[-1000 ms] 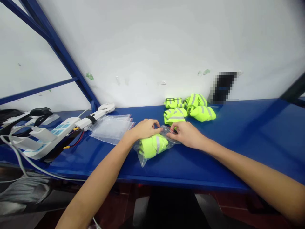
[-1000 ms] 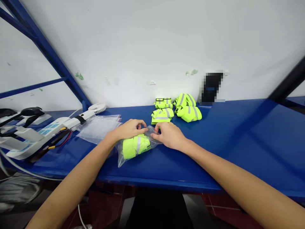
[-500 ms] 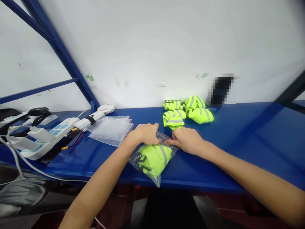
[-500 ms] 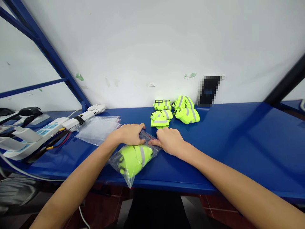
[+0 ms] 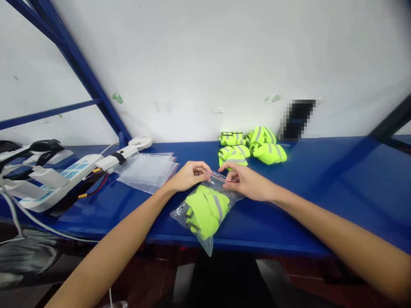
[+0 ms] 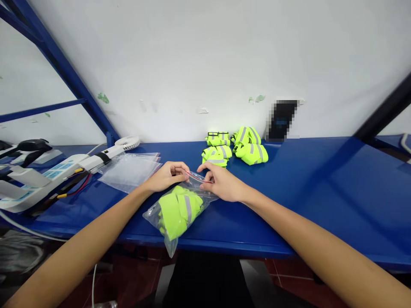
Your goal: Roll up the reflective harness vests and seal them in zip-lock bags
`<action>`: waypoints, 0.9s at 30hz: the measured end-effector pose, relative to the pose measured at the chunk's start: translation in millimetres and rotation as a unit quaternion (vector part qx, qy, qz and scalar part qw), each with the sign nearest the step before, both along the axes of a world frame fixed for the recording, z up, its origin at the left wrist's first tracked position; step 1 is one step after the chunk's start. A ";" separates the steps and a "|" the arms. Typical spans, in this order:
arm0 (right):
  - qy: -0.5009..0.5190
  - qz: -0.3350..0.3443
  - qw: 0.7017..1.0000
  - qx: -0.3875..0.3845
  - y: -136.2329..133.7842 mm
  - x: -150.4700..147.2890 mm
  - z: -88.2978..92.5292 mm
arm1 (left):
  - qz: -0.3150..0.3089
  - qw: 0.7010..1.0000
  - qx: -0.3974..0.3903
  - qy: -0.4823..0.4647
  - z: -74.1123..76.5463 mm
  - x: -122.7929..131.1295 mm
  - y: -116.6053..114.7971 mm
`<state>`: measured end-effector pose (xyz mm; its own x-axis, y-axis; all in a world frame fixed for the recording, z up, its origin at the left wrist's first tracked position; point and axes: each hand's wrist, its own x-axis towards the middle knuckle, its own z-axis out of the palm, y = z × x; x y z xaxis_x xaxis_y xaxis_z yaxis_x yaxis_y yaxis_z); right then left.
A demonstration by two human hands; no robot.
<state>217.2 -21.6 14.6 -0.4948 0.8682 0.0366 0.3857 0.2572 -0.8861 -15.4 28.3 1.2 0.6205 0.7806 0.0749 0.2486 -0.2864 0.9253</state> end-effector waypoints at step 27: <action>-0.009 -0.035 0.999 -0.033 2.8 -4.5 0.6 | 0.009 0.997 0.079 0.017 -1.5 13.5 -0.9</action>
<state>212.7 -18.8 15.2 -0.4323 0.9012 -0.0305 0.4169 0.1697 -0.8930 -1.9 27.5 -0.4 0.6107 0.7719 0.1765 0.2856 -0.4226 0.8601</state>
